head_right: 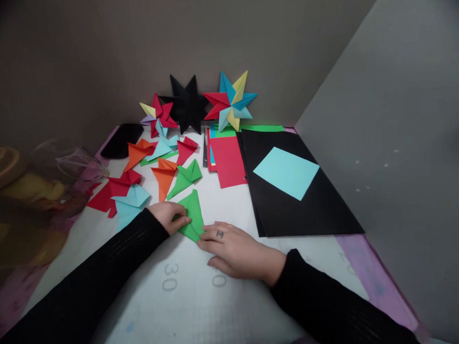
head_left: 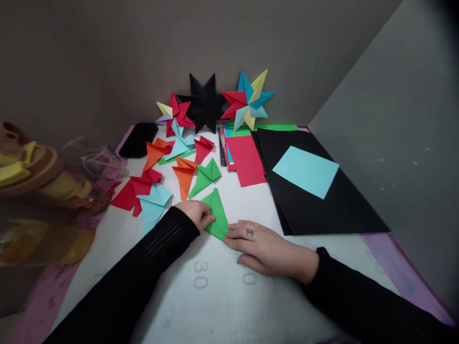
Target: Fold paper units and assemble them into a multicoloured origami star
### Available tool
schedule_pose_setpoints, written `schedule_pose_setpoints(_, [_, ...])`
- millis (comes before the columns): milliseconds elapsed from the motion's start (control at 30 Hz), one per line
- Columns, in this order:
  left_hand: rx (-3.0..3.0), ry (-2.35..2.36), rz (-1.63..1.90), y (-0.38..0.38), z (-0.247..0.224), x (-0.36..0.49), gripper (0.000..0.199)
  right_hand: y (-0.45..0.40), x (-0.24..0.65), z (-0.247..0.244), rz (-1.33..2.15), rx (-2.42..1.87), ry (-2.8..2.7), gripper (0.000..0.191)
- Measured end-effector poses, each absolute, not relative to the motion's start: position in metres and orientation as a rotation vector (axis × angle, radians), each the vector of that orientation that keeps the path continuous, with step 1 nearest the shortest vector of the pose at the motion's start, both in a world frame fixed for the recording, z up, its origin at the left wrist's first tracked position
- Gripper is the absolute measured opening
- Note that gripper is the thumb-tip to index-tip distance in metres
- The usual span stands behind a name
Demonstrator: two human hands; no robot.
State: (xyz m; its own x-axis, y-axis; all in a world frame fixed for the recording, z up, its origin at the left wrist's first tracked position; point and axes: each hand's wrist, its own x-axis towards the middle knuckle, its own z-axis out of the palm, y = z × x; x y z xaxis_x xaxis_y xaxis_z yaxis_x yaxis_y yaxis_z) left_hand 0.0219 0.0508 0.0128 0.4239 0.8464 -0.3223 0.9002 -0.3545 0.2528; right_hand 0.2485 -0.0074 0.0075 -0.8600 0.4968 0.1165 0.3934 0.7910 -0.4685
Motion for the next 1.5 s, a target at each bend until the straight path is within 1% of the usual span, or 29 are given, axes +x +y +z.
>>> schedule_pose_setpoints(267, [2.372, 1.546, -0.135, 0.045, 0.018, 0.026, 0.028, -0.007, 0.25, 0.006, 0.614, -0.676, -2.758, 0.034])
schedule_pose_setpoints(633, [2.26, 1.569, -0.06, 0.049, 0.011, 0.024, 0.029, -0.008, 0.25, 0.008, 0.585, -0.694, -2.803, 0.034])
schedule_pose_setpoints(900, [2.217, 1.631, -0.134, 0.048, 0.015, 0.028, 0.031, -0.009, 0.252, 0.009, 0.616, -0.677, -2.807, 0.035])
schedule_pose_setpoints(1033, [2.221, 1.661, -0.118, 0.047, 0.015, 0.029, 0.033, -0.008, 0.252, 0.01, 0.643, -0.668, -2.81, 0.034])
schedule_pose_setpoints(1267, [2.215, 1.696, -0.139, 0.046, 0.017, 0.032, 0.033, -0.009, 0.254, 0.007, 0.651, -0.645, -2.78, 0.029])
schedule_pose_setpoints(1500, [2.164, 1.753, -0.226, 0.045, 0.027, 0.038, 0.034, -0.011, 0.254, 0.009, 0.575, -0.62, -2.779, 0.023])
